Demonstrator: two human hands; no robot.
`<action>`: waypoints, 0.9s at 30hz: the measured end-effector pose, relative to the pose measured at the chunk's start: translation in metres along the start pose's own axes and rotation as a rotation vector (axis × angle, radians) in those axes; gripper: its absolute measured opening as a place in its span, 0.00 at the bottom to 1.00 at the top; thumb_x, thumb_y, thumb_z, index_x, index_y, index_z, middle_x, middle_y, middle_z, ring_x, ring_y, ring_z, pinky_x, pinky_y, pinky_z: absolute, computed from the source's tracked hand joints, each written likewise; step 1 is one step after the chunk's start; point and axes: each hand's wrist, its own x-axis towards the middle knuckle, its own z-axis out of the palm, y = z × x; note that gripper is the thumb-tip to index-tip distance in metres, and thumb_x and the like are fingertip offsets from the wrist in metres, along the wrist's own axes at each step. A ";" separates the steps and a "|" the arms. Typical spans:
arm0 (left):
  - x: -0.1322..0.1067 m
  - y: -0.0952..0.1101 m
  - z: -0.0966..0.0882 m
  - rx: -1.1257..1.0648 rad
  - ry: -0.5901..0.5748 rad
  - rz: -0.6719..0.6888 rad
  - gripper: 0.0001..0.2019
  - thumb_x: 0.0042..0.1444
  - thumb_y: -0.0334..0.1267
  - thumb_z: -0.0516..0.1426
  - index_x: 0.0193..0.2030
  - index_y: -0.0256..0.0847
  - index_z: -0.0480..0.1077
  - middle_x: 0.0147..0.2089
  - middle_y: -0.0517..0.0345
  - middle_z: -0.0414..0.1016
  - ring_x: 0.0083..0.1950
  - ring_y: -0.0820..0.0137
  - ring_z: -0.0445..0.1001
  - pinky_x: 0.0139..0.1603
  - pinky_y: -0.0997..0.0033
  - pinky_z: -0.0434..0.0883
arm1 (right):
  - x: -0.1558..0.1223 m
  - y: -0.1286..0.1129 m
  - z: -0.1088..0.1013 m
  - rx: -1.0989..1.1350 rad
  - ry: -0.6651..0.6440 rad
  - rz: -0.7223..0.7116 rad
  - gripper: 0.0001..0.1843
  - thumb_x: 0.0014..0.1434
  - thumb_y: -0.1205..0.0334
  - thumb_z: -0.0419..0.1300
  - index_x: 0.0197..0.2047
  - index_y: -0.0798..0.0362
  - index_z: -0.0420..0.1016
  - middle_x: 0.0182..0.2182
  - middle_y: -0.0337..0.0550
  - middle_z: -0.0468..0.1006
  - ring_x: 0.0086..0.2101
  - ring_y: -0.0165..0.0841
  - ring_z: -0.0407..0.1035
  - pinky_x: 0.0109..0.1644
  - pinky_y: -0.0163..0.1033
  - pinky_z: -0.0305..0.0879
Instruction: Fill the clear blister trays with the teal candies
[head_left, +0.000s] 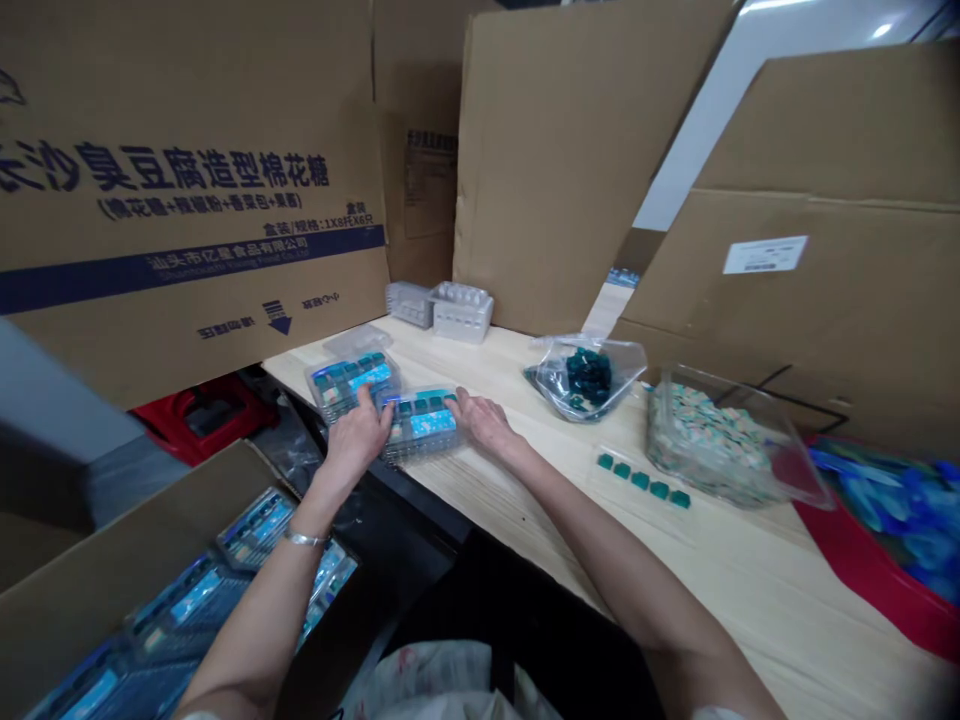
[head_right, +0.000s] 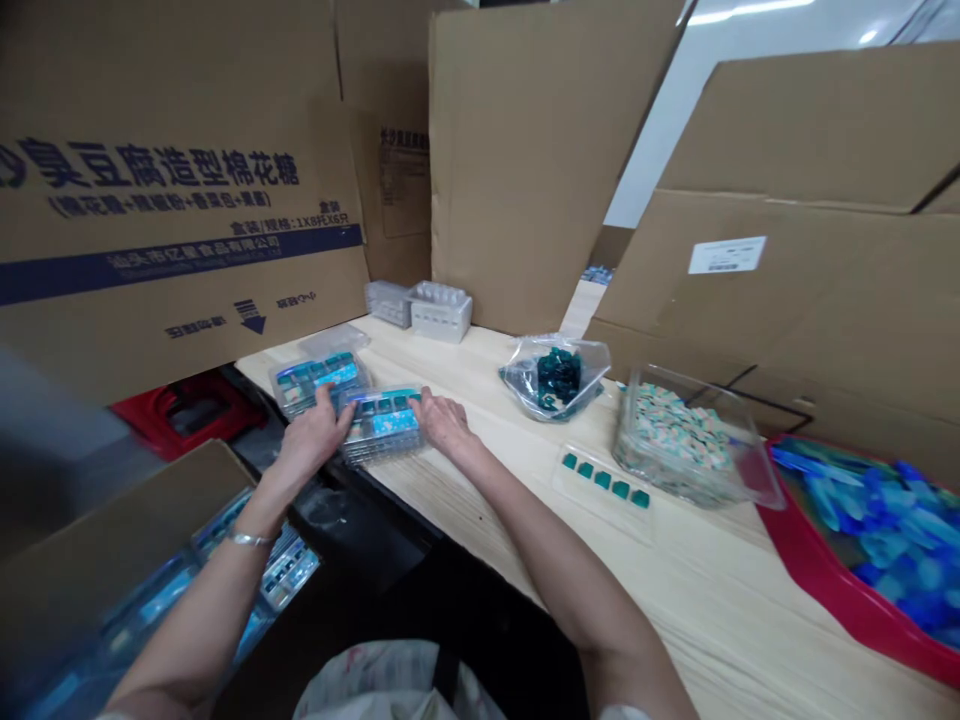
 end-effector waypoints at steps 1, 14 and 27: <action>-0.001 0.001 0.002 0.010 0.008 -0.005 0.33 0.60 0.54 0.40 0.63 0.30 0.51 0.39 0.34 0.76 0.42 0.49 0.76 0.41 0.56 0.68 | 0.001 -0.001 0.002 -0.005 -0.014 0.005 0.26 0.66 0.47 0.37 0.56 0.56 0.61 0.42 0.54 0.77 0.44 0.41 0.71 0.43 0.40 0.63; -0.040 0.056 -0.038 -0.021 0.138 0.251 0.29 0.61 0.55 0.40 0.61 0.38 0.57 0.35 0.42 0.77 0.36 0.51 0.76 0.38 0.56 0.69 | -0.078 0.052 -0.032 0.083 0.263 0.064 0.21 0.65 0.49 0.44 0.53 0.52 0.66 0.44 0.49 0.76 0.45 0.38 0.70 0.47 0.40 0.61; 0.118 0.272 0.056 -0.226 -0.215 0.478 0.15 0.62 0.34 0.47 0.51 0.30 0.67 0.52 0.36 0.69 0.55 0.57 0.68 0.52 0.56 0.65 | -0.261 0.164 0.005 0.256 0.570 0.172 0.14 0.63 0.58 0.47 0.42 0.48 0.73 0.38 0.47 0.76 0.38 0.38 0.72 0.40 0.40 0.70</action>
